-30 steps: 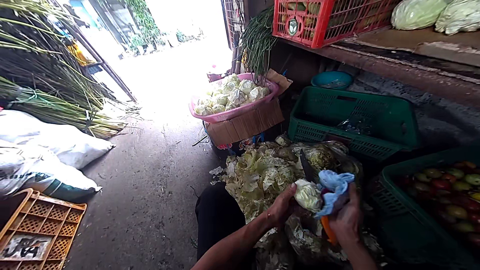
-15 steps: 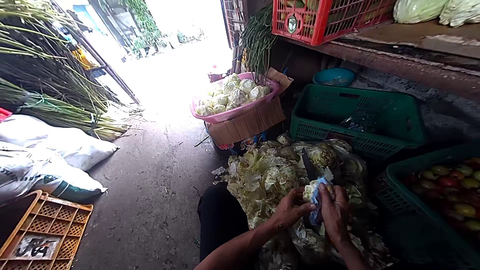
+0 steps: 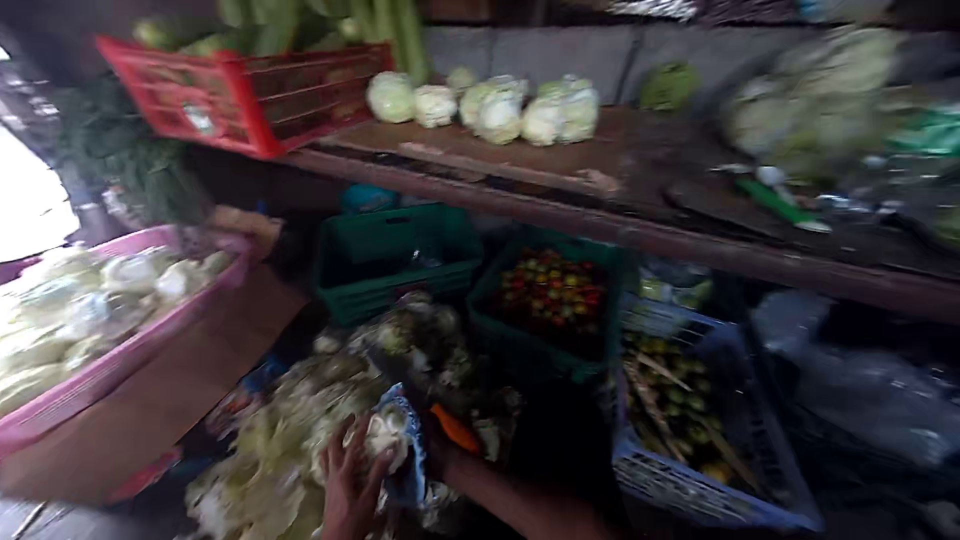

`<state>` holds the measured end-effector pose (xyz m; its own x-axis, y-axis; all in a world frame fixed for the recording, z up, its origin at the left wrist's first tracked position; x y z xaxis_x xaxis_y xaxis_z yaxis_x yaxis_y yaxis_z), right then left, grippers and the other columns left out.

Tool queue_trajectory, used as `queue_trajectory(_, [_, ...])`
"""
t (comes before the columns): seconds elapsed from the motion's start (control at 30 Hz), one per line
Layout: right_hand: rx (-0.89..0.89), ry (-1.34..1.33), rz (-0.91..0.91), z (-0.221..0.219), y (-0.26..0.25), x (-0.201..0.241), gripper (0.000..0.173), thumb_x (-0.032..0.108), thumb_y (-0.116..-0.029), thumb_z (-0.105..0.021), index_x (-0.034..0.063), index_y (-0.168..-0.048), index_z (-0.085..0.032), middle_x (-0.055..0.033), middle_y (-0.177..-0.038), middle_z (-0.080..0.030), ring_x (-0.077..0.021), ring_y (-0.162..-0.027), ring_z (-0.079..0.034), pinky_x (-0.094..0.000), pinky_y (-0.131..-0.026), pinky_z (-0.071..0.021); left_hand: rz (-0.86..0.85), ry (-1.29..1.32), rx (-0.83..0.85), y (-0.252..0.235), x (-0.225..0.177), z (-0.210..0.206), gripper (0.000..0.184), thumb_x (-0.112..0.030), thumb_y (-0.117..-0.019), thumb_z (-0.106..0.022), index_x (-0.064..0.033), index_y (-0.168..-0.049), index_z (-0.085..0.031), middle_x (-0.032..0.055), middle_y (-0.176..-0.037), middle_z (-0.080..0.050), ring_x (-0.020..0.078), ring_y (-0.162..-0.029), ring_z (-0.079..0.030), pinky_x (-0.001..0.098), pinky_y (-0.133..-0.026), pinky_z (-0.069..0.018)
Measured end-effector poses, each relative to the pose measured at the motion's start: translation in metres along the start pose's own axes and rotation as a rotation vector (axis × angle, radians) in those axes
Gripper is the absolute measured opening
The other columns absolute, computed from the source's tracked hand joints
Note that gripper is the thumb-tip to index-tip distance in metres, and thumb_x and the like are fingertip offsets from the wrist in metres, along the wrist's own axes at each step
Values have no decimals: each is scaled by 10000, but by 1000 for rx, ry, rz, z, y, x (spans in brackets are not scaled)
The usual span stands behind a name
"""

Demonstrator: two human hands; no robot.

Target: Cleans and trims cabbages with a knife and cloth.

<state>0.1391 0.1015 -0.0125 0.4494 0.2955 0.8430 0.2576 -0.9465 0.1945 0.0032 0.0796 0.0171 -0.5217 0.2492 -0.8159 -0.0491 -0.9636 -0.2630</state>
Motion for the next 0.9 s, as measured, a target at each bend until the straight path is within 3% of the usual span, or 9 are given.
queue_trajectory(0.07, [37, 355, 64, 4, 11, 11, 401, 108, -1092, -380, -50, -1453, -454, -139, -1328, -606, -102, -1174, -590, -266, -1027, -479, -8, 37, 55, 1, -3, -5, 845, -501, -954, -602, 83, -1520, -372, 352, -1544, -362, 500, -1446, -334, 622, -1198, -248])
queue_trajectory(0.17, [87, 679, 202, 1, 12, 20, 465, 44, -1000, -566, -109, -1427, -465, -216, -1359, -596, -160, -1244, -580, -289, -1079, -450, -132, -5, -10, 1, -12, 4, 841, -470, -939, -625, 155, -1455, -402, 400, -1479, -408, 526, -1400, -382, 596, -1178, -299])
queue_trajectory(0.27, [78, 277, -23, -4, 4, 8, 435, 235, -1129, -268, -7, -1449, -435, -132, -1291, -581, -118, -1129, -581, -307, -980, -494, -220, -115, -42, 0, -9, 6, 820, -504, -955, -614, 135, -1441, -451, 386, -1473, -435, 567, -1390, -384, 667, -1166, -263])
queue_trajectory(0.4, [138, 84, -28, -8, 18, 24, 386, 260, -1120, -289, 41, -1337, -522, -52, -1072, -651, -74, -938, -637, -279, -838, -556, -109, 114, -33, 1, 1, 14, 1048, -721, -933, -508, 82, -1565, -279, 345, -1623, -206, 436, -1508, -263, 551, -1200, -297])
queue_trajectory(0.5, [63, -120, 36, -21, 5, 101, 382, 288, -1113, -254, 122, -1036, -589, 9, -793, -639, -66, -712, -625, -258, -647, -550, 8, 341, -122, -2, 8, 24, 967, -651, -986, -451, 59, -1587, -184, 298, -1625, -238, 305, -1466, -379, 416, -1130, -427])
queue_trajectory(0.57, [-20, -261, 191, -26, -11, 192, 369, 274, -1112, -268, 108, -989, -573, -10, -752, -616, -96, -670, -612, -276, -605, -540, 66, 360, -143, -4, 17, 27, 872, -528, -988, -523, 47, -1575, -231, 270, -1596, -324, 284, -1436, -428, 397, -1115, -451])
queue_trajectory(0.73, [-90, -460, 650, -34, -48, 392, 571, 510, -1103, -186, 99, -1401, -447, -133, -1281, -589, -247, -1167, -590, -459, -986, -509, 50, 251, -169, -5, 25, 14, 832, -462, -916, -654, 39, -1509, -355, 247, -1527, -436, 302, -1360, -513, 441, -1053, -501])
queue_trajectory(0.83, [-186, 34, 608, -45, -37, 366, 594, 540, -1090, -246, 75, -1219, -591, -70, -988, -679, -156, -882, -665, -377, -769, -580, -32, 198, -133, -5, 13, 8, 764, -453, -931, -634, 66, -1454, -430, 262, -1488, -474, 313, -1357, -515, 462, -1072, -486])
queue_trajectory(0.9, [-125, 293, 442, -41, -27, 279, 658, 650, -1046, -272, 115, -1233, -606, -50, -932, -675, -143, -795, -659, -365, -690, -577, -84, 366, -113, -2, 5, 6, 644, -411, -972, -617, 48, -1405, -484, 207, -1392, -562, 261, -1262, -588, 419, -1028, -532])
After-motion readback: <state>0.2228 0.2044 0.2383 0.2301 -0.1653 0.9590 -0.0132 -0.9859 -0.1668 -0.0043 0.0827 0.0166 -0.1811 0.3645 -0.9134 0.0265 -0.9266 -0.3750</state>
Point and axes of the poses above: each hand's wrist, its own y-axis away from the middle knuckle, its own z-axis out of the back of the hand, x = y × z, the point moved 8 cm from there along -y, towards the middle knuckle
